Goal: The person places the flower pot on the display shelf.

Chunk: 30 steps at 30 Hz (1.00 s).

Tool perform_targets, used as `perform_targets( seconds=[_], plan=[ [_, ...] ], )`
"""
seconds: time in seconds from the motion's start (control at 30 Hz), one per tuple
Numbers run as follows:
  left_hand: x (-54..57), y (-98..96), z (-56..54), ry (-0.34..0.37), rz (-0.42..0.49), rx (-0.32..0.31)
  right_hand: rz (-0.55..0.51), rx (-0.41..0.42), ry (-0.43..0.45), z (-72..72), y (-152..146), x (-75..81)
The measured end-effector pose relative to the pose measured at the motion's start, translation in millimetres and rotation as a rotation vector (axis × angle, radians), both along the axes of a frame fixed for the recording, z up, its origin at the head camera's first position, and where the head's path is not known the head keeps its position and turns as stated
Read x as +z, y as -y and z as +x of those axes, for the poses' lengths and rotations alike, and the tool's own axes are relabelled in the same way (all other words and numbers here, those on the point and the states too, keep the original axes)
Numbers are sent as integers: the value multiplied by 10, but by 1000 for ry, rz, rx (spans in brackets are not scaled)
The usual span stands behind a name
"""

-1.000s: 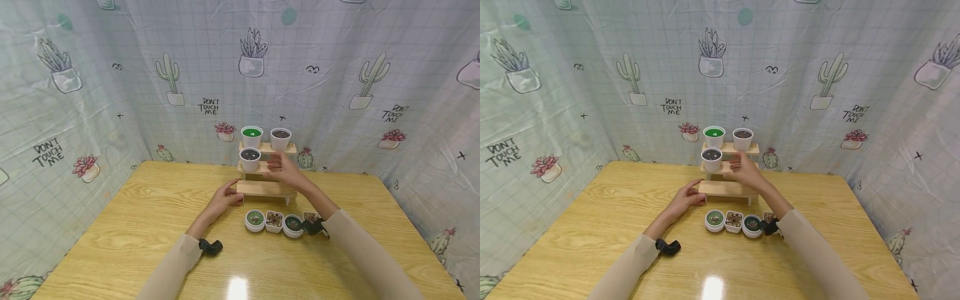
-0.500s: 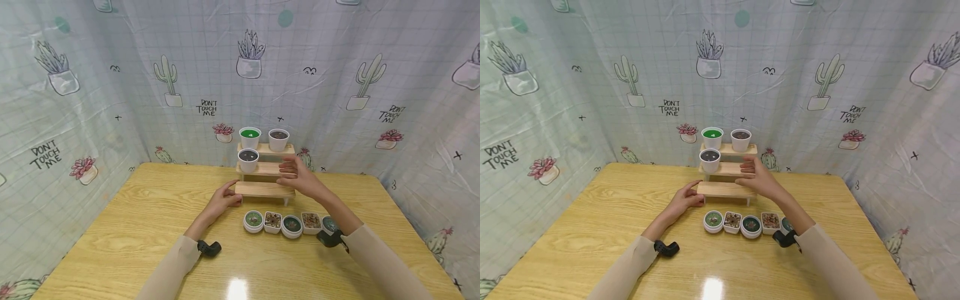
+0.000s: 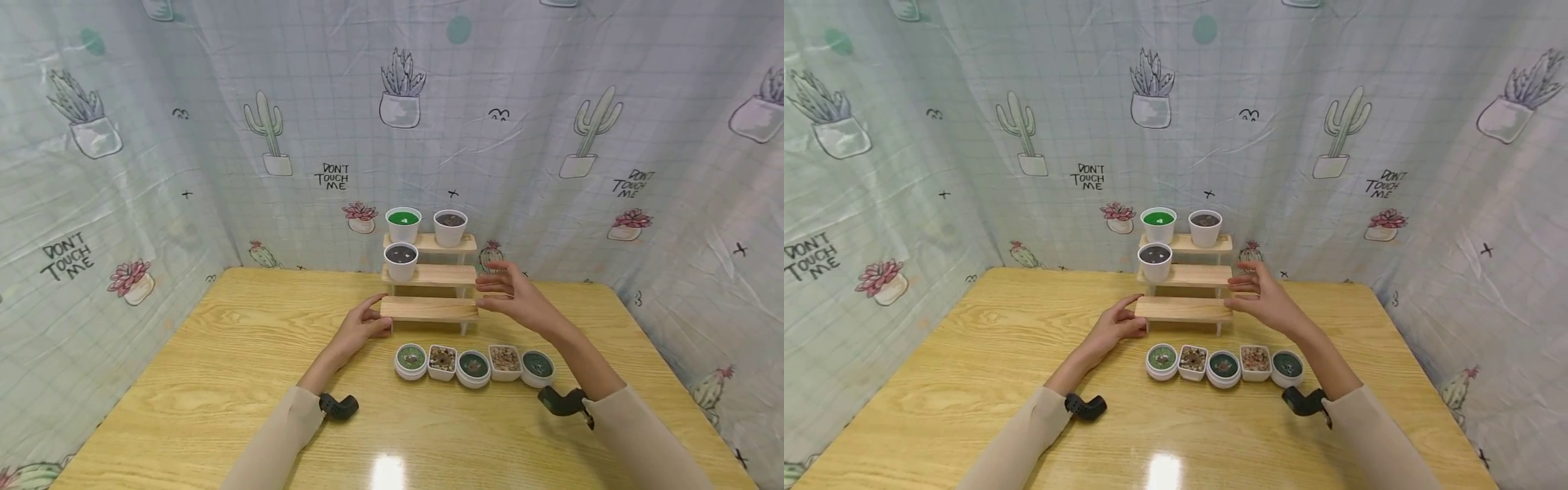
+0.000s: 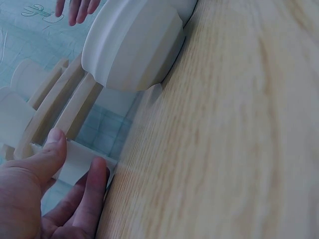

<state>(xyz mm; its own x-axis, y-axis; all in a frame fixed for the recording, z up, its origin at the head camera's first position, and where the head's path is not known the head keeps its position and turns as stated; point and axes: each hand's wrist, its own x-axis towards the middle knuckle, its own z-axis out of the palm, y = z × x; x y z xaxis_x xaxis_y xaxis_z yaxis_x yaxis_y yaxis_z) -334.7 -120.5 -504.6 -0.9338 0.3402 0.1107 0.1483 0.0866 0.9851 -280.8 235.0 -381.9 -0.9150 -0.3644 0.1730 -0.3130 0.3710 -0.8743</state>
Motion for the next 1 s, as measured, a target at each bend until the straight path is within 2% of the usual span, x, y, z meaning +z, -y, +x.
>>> perform_targets(
  seconds=[0.17, 0.4, 0.73, 1.0],
  plan=[
    [-4, 6, 3, 1, 3, 6, -19, 6, 8, 65, -142, -79],
    [-2, 0, 9, 0, -5, 2, -50, -30, 22, 141, -351, -246],
    [-2, 28, 22, 0, -20, -2, -80, -18, 48, 248, -602, -444],
    [6, 16, 11, -3, -17, -4, -18, 28, 61, 265, -795, -581]
  ],
)
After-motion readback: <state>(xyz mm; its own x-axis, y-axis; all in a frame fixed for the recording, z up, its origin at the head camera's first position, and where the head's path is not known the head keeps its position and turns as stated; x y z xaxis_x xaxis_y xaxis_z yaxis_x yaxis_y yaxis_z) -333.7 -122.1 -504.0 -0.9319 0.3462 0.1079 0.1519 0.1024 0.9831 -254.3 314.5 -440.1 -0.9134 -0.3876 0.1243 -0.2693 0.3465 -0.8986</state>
